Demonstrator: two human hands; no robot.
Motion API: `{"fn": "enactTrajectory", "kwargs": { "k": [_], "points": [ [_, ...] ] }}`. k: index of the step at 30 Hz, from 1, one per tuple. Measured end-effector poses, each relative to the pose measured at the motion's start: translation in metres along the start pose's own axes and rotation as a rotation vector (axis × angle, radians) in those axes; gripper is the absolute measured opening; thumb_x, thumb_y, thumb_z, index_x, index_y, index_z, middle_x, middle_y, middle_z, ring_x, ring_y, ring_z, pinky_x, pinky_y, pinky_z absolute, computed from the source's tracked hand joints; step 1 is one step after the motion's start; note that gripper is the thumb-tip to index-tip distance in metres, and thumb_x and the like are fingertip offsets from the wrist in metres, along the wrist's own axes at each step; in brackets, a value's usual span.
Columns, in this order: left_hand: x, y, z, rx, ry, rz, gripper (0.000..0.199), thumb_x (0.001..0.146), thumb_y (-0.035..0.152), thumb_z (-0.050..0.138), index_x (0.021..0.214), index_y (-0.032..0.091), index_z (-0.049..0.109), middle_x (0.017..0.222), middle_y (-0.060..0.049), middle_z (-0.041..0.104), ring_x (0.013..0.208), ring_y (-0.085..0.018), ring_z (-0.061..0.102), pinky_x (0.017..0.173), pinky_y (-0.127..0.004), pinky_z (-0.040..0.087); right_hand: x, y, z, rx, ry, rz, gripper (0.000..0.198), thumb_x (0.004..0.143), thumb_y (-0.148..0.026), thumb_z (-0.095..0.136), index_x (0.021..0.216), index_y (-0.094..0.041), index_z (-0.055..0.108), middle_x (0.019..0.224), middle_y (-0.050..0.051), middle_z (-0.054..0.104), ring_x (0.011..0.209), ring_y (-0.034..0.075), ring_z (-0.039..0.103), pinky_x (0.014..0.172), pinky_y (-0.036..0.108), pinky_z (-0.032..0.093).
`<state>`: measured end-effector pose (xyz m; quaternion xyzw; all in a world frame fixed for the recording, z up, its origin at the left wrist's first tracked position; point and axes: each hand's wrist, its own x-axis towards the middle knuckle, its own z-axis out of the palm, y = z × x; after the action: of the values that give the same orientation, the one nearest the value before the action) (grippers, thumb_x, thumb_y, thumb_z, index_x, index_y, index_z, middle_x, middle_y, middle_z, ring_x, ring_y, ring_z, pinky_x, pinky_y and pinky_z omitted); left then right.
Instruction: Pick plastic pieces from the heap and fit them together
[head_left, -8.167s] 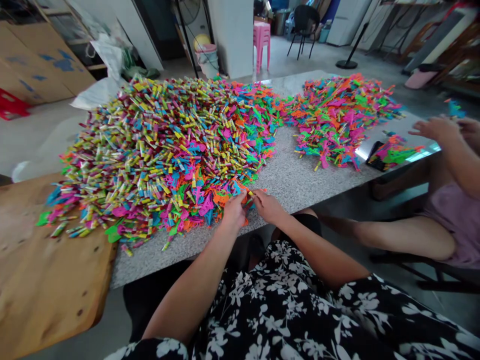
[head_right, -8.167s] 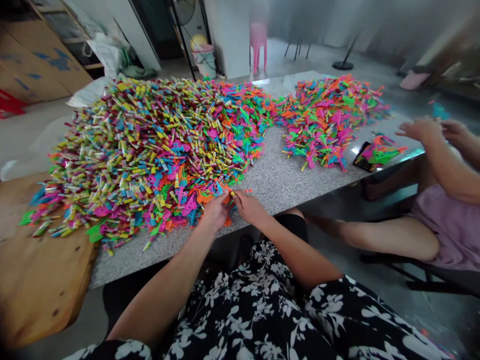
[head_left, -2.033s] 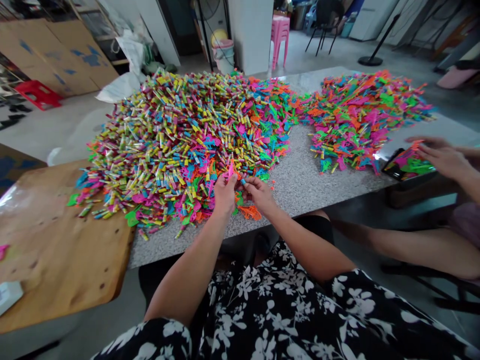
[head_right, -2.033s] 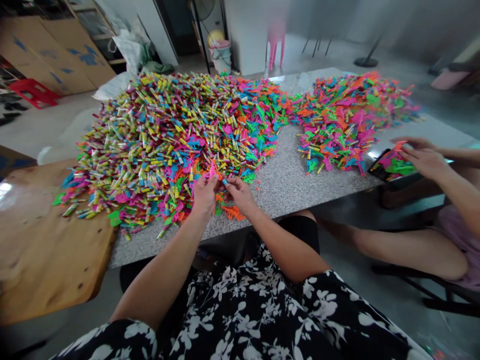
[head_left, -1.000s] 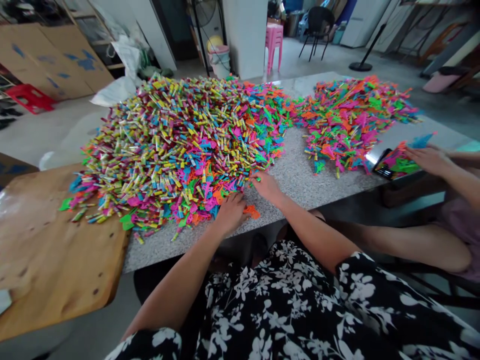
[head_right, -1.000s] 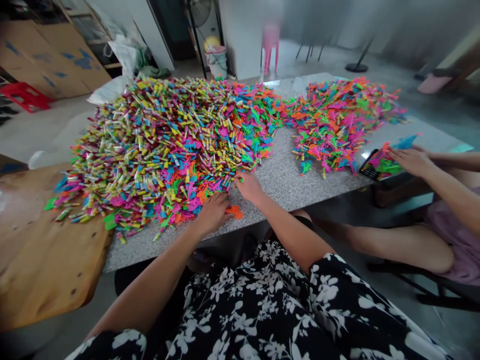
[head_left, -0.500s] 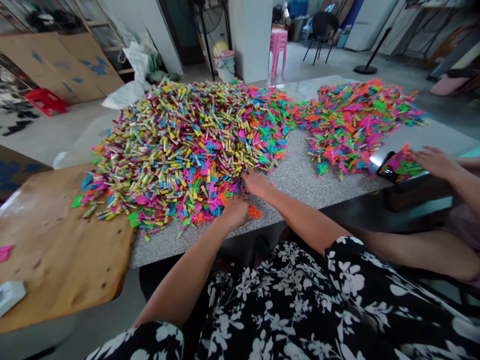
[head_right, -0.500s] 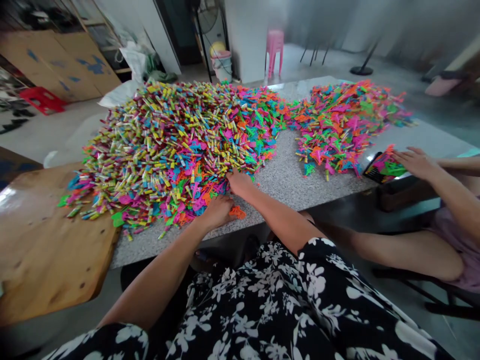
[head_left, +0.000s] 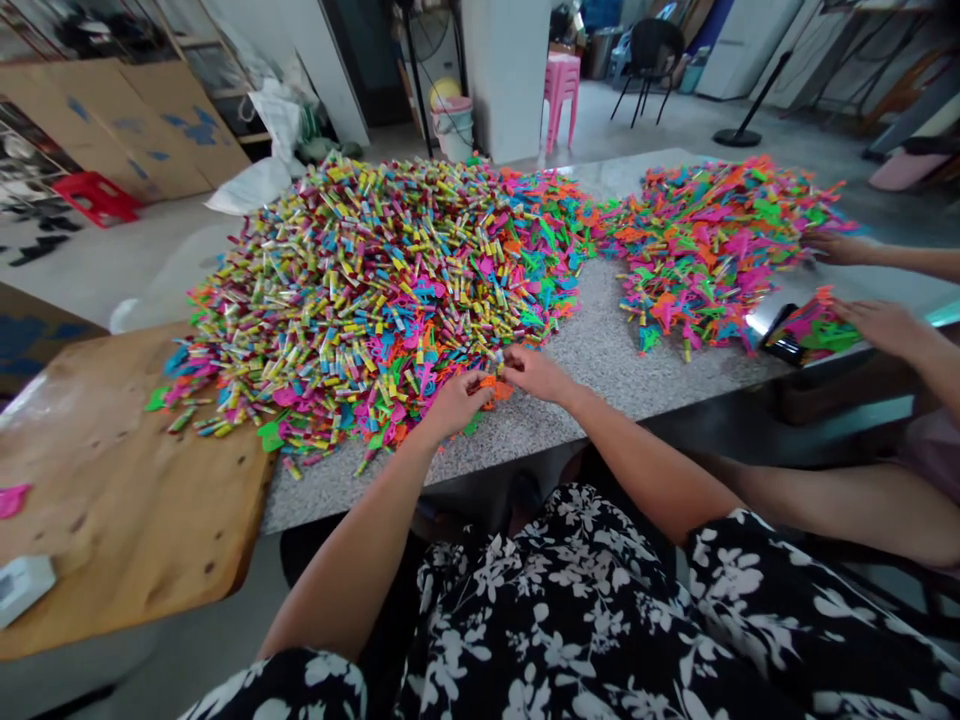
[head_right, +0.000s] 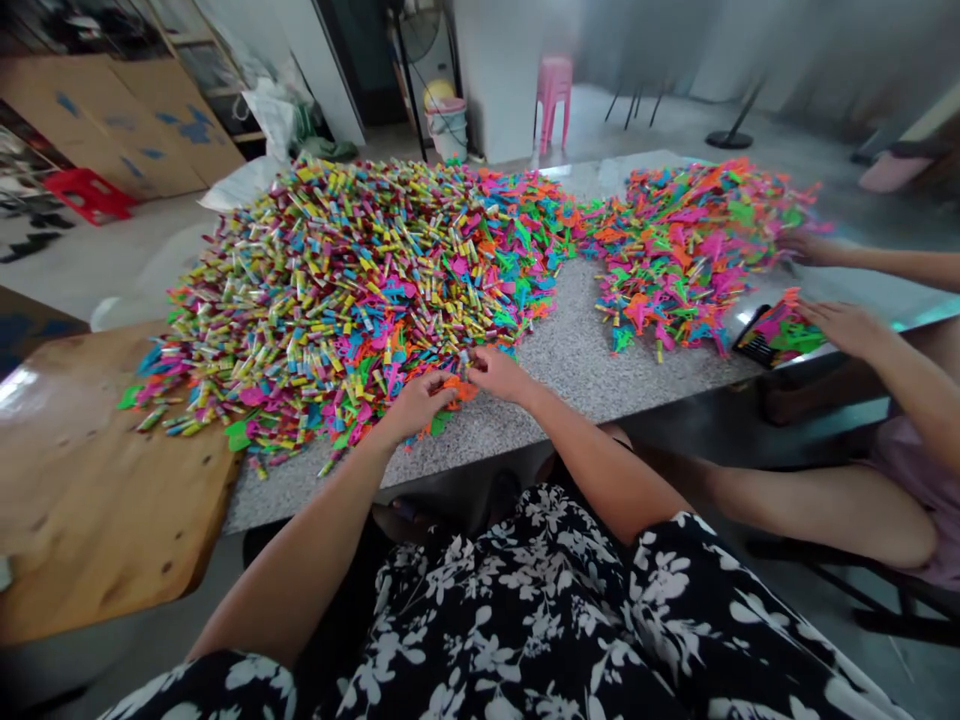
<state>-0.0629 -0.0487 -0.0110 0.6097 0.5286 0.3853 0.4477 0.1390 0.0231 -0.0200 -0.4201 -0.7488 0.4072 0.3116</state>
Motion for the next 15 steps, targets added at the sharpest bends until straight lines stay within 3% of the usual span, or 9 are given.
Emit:
{"fn": "enactTrajectory", "kwargs": {
  "k": [4, 7, 12, 15],
  "points": [
    [0.000, 0.005, -0.009, -0.127, -0.106, -0.099, 0.027, 0.082, 0.045, 0.081, 0.098, 0.024, 0.081, 0.081, -0.003, 0.075, 0.063, -0.020, 0.068, 0.052, -0.028, 0.052, -0.024, 0.002, -0.006, 0.266, -0.122, -0.017, 0.030, 0.092, -0.036, 0.069, 0.116, -0.023, 0.080, 0.082, -0.001, 0.073, 0.060, 0.014, 0.058, 0.059, 0.025, 0.049],
    [0.000, 0.003, -0.013, -0.144, -0.134, -0.130, 0.026, 0.078, 0.043, 0.085, 0.096, 0.023, 0.083, 0.076, -0.002, 0.073, 0.057, -0.019, 0.067, 0.048, -0.027, 0.049, -0.033, 0.005, -0.010, 0.311, -0.177, 0.010, 0.038, 0.094, -0.044, 0.068, 0.124, -0.024, 0.080, 0.079, -0.002, 0.072, 0.052, 0.012, 0.055, 0.051, 0.024, 0.046],
    [0.000, 0.004, -0.016, -0.074, -0.157, -0.167, 0.032, 0.083, 0.047, 0.080, 0.103, 0.022, 0.083, 0.072, -0.001, 0.071, 0.054, -0.018, 0.065, 0.046, -0.027, 0.045, -0.035, 0.011, -0.015, 0.219, -0.190, -0.019, 0.040, 0.099, -0.042, 0.064, 0.131, -0.024, 0.078, 0.077, -0.002, 0.072, 0.054, 0.013, 0.058, 0.056, 0.025, 0.047],
    [-0.002, 0.012, -0.018, 0.006, -0.196, -0.172, 0.035, 0.087, 0.051, 0.075, 0.103, 0.021, 0.080, 0.072, 0.001, 0.069, 0.055, -0.016, 0.066, 0.047, -0.025, 0.046, -0.034, 0.013, -0.016, 0.121, -0.142, -0.109, 0.037, 0.099, -0.036, 0.066, 0.130, -0.023, 0.079, 0.089, 0.003, 0.075, 0.070, 0.015, 0.064, 0.070, 0.027, 0.051]
  ]
}}
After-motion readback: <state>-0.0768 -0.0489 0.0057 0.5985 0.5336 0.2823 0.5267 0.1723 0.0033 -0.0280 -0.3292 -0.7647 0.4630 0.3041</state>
